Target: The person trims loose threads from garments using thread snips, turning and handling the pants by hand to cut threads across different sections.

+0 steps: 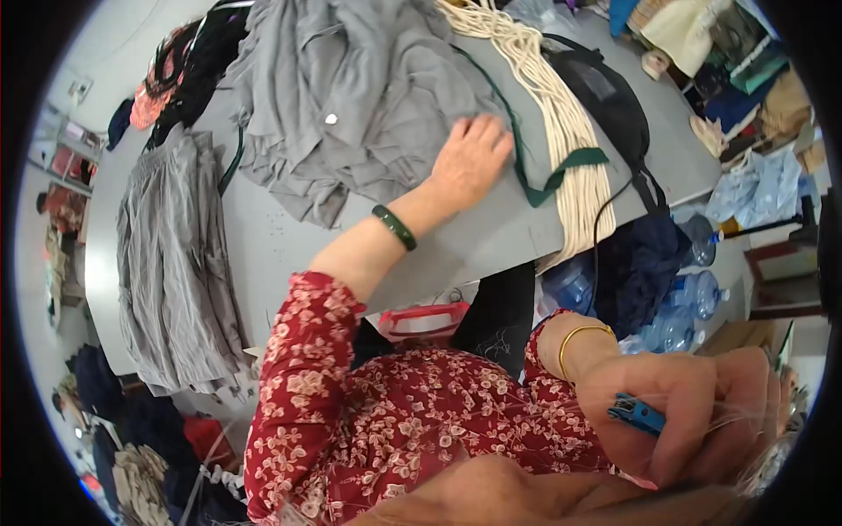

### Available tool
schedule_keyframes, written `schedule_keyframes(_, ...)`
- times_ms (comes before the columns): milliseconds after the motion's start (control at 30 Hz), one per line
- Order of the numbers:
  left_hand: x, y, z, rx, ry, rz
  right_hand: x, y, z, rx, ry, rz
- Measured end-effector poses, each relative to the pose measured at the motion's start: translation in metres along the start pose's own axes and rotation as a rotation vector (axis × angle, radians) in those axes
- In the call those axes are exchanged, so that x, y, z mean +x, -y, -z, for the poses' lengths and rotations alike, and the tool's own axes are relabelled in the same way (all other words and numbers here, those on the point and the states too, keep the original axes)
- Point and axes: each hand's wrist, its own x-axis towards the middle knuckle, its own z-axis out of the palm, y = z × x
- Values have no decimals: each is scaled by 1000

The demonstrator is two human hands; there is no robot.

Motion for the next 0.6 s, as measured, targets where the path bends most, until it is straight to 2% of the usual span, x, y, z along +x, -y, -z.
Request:
schedule_keyframes(67,13,6,-20,109,204,88,-2,17,3,-7,-3,36)
schedule_keyframes(100,15,15,-24,147,-6,18,-4,24,5,-9,-4,51)
schedule_keyframes(200,34,31,-7,-37,-143,234,-7,43,13,9,3,89)
schedule_keyframes(267,57,48,44,-266,-424,306,-8,49,13,23,10,97)
schedule_keyframes(300,69,49,83,-431,-457,401,-9,51,13,24,11,102)
schedule_keyframes(333,73,54,113,-263,-537,437,-9,52,12,26,11,106)
schedule_keyframes(367,77,58,140,-322,-723,359,-11,51,12,37,14,109)
schedule_keyframes(400,72,66,158,-627,-764,520,-13,53,15,56,15,108)
schedule_keyframes(433,64,68,175,-605,-833,401,-14,51,12,75,22,109)
schedule_keyframes(467,46,65,198,-322,-691,416,-15,49,10,79,21,104)
schedule_keyframes(533,6,59,207,-243,-558,341,-16,46,8,100,29,106)
schedule_keyframes(600,-36,35,205,-358,-160,476,-18,41,5,100,19,85)
